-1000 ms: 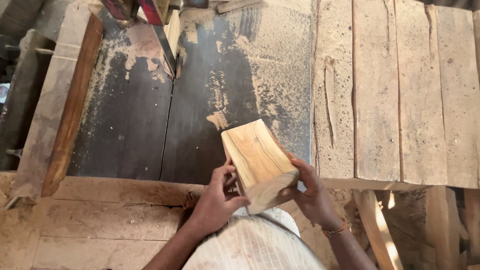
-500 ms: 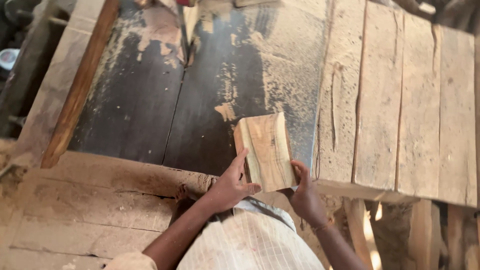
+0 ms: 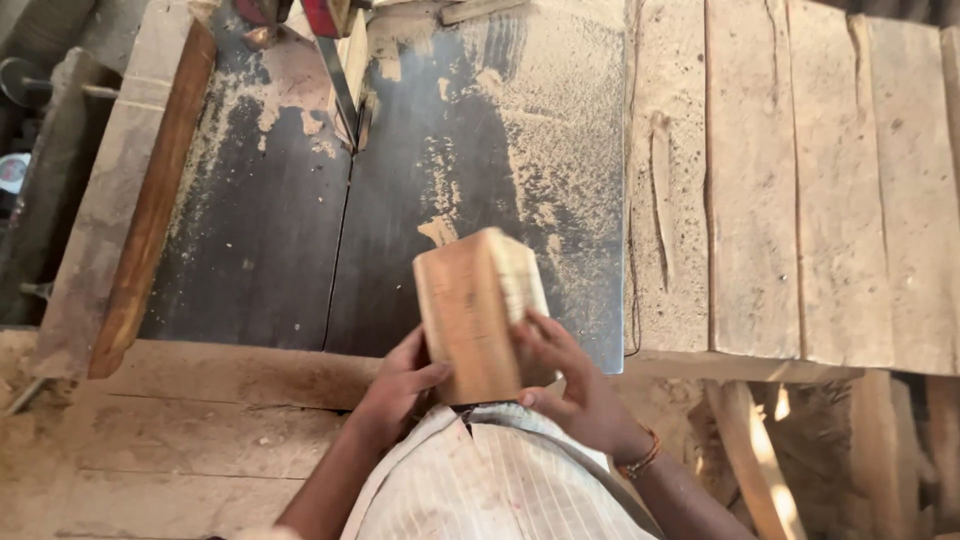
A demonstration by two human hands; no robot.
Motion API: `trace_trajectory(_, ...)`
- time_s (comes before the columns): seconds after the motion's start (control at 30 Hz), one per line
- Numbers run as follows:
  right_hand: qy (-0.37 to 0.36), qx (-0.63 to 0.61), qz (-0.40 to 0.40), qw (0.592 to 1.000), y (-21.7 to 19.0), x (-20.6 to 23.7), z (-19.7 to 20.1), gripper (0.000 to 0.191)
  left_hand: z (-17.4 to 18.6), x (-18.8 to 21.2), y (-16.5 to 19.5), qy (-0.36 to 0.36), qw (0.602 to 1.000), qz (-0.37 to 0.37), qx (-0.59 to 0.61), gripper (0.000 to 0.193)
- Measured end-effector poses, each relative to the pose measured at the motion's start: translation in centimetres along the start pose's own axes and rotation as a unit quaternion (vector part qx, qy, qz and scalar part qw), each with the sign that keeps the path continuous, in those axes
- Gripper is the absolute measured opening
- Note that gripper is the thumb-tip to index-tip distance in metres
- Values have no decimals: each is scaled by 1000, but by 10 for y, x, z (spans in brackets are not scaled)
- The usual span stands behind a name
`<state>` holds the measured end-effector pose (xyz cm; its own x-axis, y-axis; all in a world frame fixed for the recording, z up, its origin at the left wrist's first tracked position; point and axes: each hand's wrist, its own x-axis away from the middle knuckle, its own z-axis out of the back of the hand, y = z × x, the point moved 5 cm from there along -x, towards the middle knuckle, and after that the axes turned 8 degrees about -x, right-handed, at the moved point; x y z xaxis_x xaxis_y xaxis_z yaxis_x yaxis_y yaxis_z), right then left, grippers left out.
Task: The person selects a piece of wood from a pile and uses a vertical band saw to cut it into smaller blocks. They repeatedly reposition the wood to make multiple cuts, producing several smaller pieces.
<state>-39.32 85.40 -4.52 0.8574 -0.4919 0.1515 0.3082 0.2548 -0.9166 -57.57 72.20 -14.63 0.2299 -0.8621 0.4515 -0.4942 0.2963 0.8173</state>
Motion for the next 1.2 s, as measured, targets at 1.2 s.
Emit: trace_trajectory(1.2,-30,-216,53,975,-19,-26,-41,74,21,35,116,-2,948,-305,-92,79)
